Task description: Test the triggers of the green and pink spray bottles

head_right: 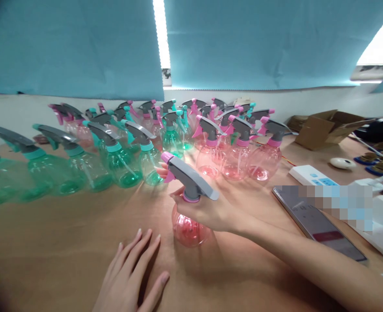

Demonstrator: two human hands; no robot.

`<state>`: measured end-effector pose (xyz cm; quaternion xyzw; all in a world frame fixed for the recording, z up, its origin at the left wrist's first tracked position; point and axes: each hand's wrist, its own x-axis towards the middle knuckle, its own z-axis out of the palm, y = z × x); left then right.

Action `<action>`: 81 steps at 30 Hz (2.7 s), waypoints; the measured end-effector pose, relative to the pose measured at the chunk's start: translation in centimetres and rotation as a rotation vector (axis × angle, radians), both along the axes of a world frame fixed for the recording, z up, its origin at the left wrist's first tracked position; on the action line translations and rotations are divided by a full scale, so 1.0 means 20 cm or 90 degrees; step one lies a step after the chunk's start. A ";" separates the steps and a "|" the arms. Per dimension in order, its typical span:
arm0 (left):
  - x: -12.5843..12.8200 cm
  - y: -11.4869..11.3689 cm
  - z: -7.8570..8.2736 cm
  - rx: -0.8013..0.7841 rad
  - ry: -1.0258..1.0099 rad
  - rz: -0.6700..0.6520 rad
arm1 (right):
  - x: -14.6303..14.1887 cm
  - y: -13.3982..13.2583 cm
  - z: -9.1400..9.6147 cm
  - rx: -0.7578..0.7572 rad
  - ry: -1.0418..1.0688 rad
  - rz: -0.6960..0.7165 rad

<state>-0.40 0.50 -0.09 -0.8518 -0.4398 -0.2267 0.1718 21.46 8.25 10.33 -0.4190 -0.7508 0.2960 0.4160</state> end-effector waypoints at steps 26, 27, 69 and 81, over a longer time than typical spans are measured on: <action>0.01 -0.01 0.00 -0.044 -0.013 0.009 | -0.01 0.02 -0.05 0.094 0.040 -0.052; 0.01 -0.01 0.00 -0.043 -0.012 0.008 | -0.01 0.02 -0.05 0.083 0.037 -0.047; 0.00 0.00 -0.01 -0.056 -0.028 0.008 | 0.01 0.03 0.00 -0.010 0.077 0.113; 0.00 0.00 -0.01 -0.061 -0.033 0.001 | 0.01 0.03 -0.02 -0.016 0.069 0.088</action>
